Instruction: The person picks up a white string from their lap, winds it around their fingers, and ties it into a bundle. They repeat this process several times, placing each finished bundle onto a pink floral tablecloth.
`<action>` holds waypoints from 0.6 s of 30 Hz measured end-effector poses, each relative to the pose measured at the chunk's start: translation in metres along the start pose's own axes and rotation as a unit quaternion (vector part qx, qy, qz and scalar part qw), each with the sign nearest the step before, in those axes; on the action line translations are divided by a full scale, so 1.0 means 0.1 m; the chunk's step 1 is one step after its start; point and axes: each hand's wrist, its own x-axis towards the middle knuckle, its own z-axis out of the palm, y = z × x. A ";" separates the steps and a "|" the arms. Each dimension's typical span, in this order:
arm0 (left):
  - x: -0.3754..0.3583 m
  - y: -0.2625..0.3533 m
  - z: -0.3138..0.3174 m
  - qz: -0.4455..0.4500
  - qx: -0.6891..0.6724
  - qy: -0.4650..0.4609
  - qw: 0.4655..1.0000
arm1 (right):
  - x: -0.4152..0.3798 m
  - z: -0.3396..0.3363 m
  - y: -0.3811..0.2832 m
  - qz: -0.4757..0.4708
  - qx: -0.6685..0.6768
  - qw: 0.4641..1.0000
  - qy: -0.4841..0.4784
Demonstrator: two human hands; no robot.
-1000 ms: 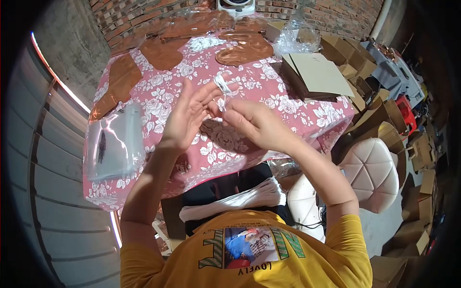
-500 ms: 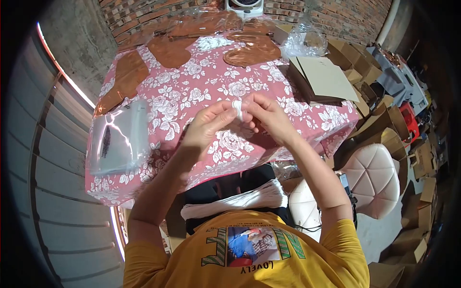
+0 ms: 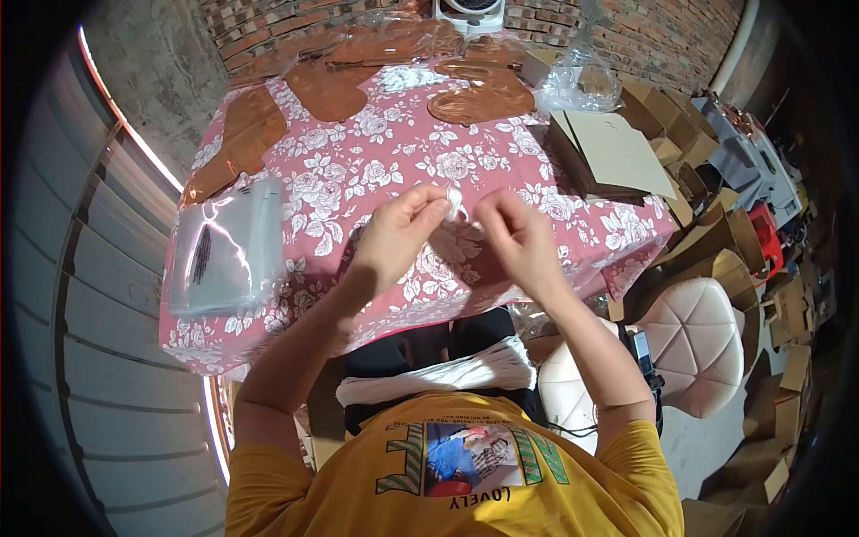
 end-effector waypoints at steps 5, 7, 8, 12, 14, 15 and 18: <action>-0.01 0.14 -0.03 -0.030 -0.137 -0.117 0.983 | 0.20 -0.19 -0.13 -0.107 -0.014 0.994 -0.032; 0.00 0.13 -0.01 -0.033 -0.143 -0.131 0.980 | 0.21 -0.19 -0.09 0.018 0.027 0.992 -0.120; 0.01 0.07 0.01 -0.022 -0.149 -0.117 0.982 | 0.22 -0.20 -0.06 0.017 0.027 0.992 -0.120; -0.03 0.06 0.07 0.017 -0.138 -0.053 0.989 | 0.22 -0.18 -0.01 0.059 0.041 0.991 -0.110; -0.03 0.05 0.05 0.035 -0.156 -0.057 0.985 | 0.22 -0.17 0.01 0.050 0.032 0.994 -0.095; -0.03 0.04 0.03 0.053 -0.175 -0.060 0.981 | 0.22 -0.16 0.03 0.020 0.030 0.997 -0.075; -0.04 0.13 0.07 0.066 -0.274 -0.041 0.959 | 0.25 -0.18 0.04 -0.064 0.010 0.996 -0.060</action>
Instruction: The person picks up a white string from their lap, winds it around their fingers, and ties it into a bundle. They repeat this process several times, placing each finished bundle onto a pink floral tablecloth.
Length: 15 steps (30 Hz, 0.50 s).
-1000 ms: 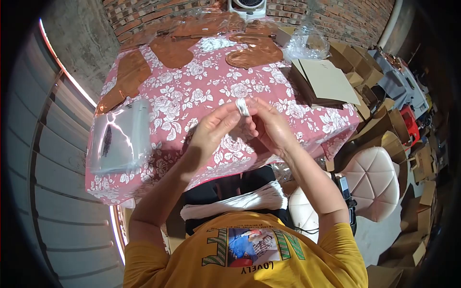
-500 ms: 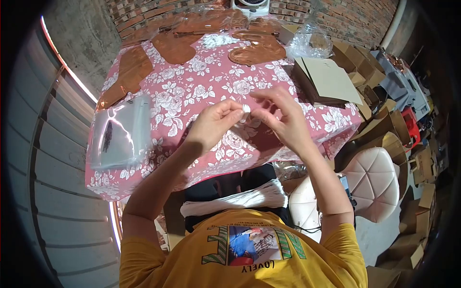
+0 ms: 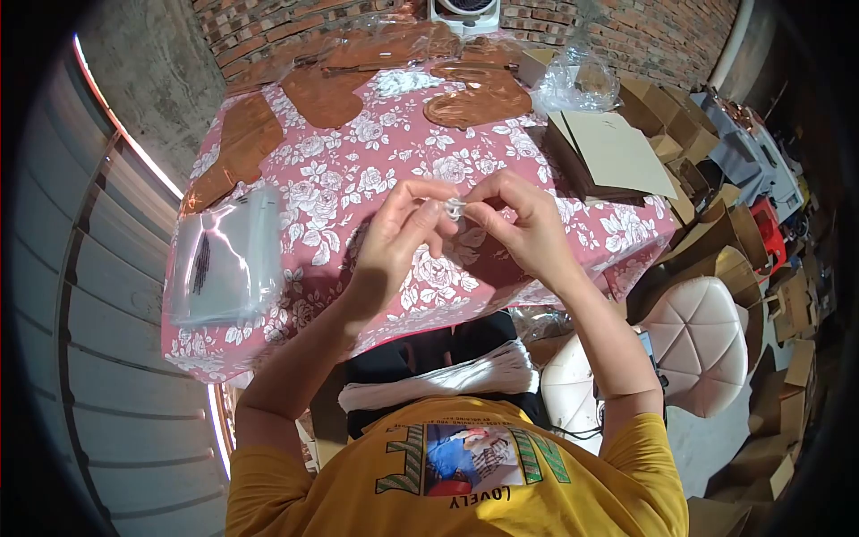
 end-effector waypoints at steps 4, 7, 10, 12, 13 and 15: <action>0.14 0.09 -0.10 -0.129 -0.070 0.008 0.989 | 0.02 -0.05 -0.05 -0.099 -0.046 0.993 -0.047; 0.25 0.03 -0.27 -0.282 -0.142 -0.148 0.937 | 0.05 -0.06 -0.06 -0.162 -0.091 0.980 -0.072; 0.21 -0.04 -0.25 -0.311 -0.112 -0.096 0.939 | 0.07 -0.07 -0.03 -0.185 -0.112 0.973 -0.078; 0.21 -0.05 -0.22 -0.205 -0.081 -0.056 0.974 | 0.03 -0.03 -0.04 0.010 -0.024 0.997 -0.066; 0.20 -0.03 -0.19 -0.165 -0.024 -0.062 0.984 | 0.01 0.04 0.03 0.133 0.091 0.985 -0.058; 0.19 0.02 -0.12 -0.091 0.167 -0.080 0.978 | 0.03 0.03 0.06 0.272 0.322 0.905 -0.064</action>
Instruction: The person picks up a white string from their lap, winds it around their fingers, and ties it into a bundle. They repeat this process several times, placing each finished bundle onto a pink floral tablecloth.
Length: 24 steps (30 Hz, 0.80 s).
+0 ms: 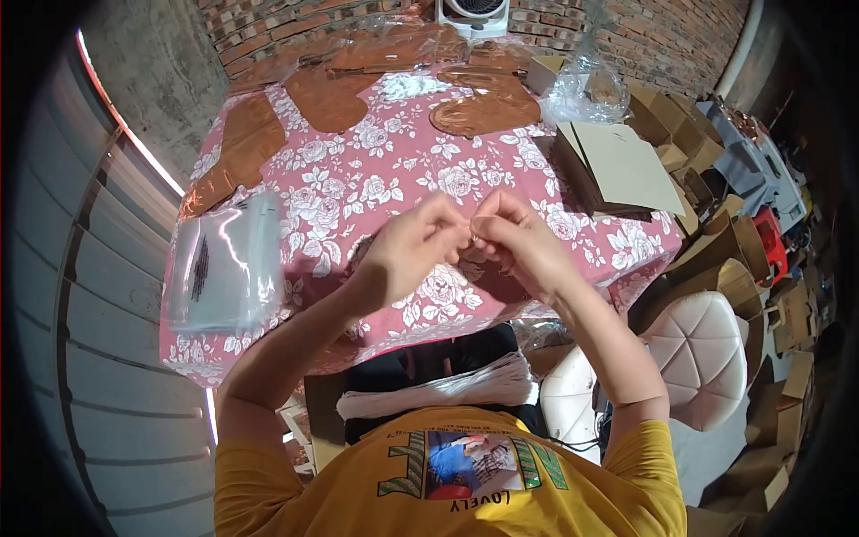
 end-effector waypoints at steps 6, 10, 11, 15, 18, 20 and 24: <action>0.17 -0.11 -0.18 0.575 0.533 -0.051 0.619 | 0.05 0.01 0.10 0.310 0.416 0.854 -0.035; 0.40 -0.24 -0.39 0.589 0.506 -0.157 0.610 | 0.12 0.02 0.25 0.291 0.458 0.839 -0.033; 0.52 -0.35 -0.42 0.570 0.478 -0.153 0.651 | 0.14 0.05 0.24 0.274 0.458 0.846 0.020; 1.21 -0.87 -1.03 0.233 0.330 0.085 0.911 | 0.17 -0.06 0.27 0.173 0.428 0.886 -0.039; 1.86 -1.09 -1.73 0.066 0.423 0.308 0.850 | -0.01 -0.10 0.30 0.165 0.374 0.907 -0.102; 2.17 -1.21 -2.06 0.043 0.460 0.380 0.802 | -0.20 -0.13 0.32 0.139 0.327 0.924 -0.140; 2.66 -1.48 -2.37 0.091 0.495 0.344 0.793 | -0.65 -0.29 0.42 0.161 0.281 0.935 -0.142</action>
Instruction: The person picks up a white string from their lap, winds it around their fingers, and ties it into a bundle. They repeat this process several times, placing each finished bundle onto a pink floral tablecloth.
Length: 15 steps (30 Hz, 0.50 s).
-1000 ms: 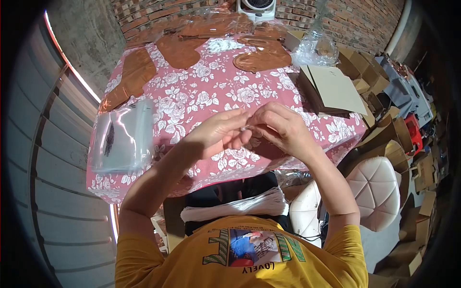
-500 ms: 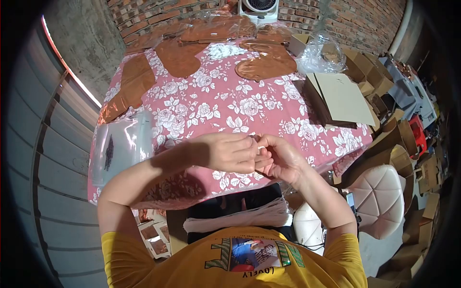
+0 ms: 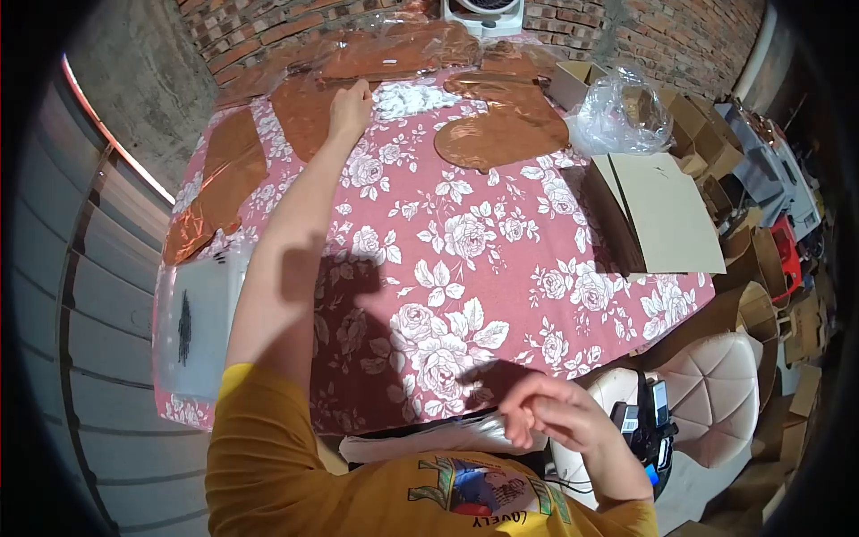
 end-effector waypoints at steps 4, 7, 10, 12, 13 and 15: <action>0.15 -0.27 0.25 0.082 -0.025 -0.017 0.996 | -0.37 -0.09 0.16 -0.010 0.023 0.991 0.134; 0.29 -0.41 0.23 0.233 0.182 -0.089 0.951 | -0.55 -0.22 0.27 -0.030 -0.024 0.974 0.224; 0.02 -0.01 -0.25 0.095 -0.049 -0.175 0.979 | -0.68 -0.42 0.34 -0.024 -0.145 0.939 0.311; -0.25 0.44 -0.53 0.084 -0.057 -0.180 0.978 | -0.71 -0.58 0.41 0.016 -0.266 0.894 0.361; -0.33 0.58 -0.69 0.076 -0.053 -0.163 0.982 | -0.72 -0.70 0.54 0.031 -0.325 0.864 0.384; -0.36 0.73 -1.03 0.063 -0.038 -0.101 0.992 | -0.74 -1.01 0.87 0.086 -0.490 0.793 0.351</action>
